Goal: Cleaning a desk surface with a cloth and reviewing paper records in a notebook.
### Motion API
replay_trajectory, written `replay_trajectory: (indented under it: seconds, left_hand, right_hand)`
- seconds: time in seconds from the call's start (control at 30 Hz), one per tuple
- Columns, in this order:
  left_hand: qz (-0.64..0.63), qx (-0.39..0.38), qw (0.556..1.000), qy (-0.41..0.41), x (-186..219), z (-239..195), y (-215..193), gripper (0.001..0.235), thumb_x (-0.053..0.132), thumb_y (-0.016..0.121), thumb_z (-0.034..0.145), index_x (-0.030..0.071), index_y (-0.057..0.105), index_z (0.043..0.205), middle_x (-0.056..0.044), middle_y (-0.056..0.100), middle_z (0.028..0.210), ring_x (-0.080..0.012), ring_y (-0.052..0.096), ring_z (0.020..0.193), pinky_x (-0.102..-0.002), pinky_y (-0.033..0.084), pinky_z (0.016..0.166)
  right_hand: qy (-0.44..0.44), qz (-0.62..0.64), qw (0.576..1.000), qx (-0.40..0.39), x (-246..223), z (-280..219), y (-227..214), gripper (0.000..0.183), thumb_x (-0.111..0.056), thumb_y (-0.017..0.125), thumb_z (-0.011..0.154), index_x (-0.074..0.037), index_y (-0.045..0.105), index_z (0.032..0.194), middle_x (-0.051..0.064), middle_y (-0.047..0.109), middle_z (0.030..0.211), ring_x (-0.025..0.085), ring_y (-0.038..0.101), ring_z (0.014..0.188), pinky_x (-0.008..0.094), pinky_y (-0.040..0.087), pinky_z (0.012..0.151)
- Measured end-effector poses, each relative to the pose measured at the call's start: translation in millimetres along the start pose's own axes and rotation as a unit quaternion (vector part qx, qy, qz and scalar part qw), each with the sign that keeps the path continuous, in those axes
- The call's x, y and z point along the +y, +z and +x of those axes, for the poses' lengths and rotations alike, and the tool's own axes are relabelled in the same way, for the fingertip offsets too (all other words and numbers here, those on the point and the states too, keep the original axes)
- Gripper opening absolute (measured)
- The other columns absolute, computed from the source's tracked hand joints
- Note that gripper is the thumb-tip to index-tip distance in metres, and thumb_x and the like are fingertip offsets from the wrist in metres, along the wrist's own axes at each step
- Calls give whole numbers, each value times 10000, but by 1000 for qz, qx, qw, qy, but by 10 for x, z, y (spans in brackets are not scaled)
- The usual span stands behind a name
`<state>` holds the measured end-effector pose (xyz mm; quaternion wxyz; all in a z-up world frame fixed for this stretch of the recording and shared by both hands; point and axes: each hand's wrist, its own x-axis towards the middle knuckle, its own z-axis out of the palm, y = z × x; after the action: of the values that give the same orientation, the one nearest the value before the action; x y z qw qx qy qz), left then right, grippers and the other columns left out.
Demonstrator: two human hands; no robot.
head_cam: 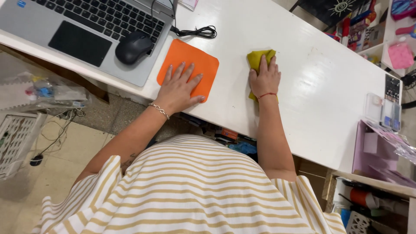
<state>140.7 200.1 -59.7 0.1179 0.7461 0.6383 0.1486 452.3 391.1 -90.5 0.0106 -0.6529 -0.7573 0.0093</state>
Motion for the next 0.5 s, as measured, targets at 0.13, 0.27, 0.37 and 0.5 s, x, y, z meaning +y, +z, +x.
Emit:
replay_trajectory:
  seconds: [0.13,0.27,0.37,0.5]
  left_hand:
    - [-41,61,997,37,-281,-17,-197,791,714,508,943,194,466,1538,-160,413,1593,-395,338,1497,-629,159,1221]
    - [13,249,968,10,-726,-177,-677,762,431,757,901,85,480,1520,-234,498,1478,-465,432,1394,-647,230,1164]
    - [0,222,973,-62,-1094,-171,-872,941,286,873,781,54,396,1558,-261,409,1539,-492,388,1416,-664,203,1169]
    - [-42,160,982,-95,-1312,-144,-877,909,281,794,753,117,360,1535,-214,373,1558,-467,627,1199,-623,316,1136]
  right_hand:
    - [6,-7,999,47,-471,-374,-280,769,-581,591,965,-286,346,1631,154,254,1677,452,279,1515,615,161,1231]
    - [-183,116,975,54,-1129,-839,-320,721,-525,714,951,-226,473,1562,148,346,1629,483,323,1465,600,261,1201]
    - [-227,167,959,-10,-1583,-1013,-400,703,-551,673,948,-277,457,1559,98,303,1661,462,256,1510,615,203,1228]
    - [-245,222,944,1,-1942,-1107,-482,583,-490,667,992,-228,535,1496,117,386,1605,456,291,1502,641,181,1220]
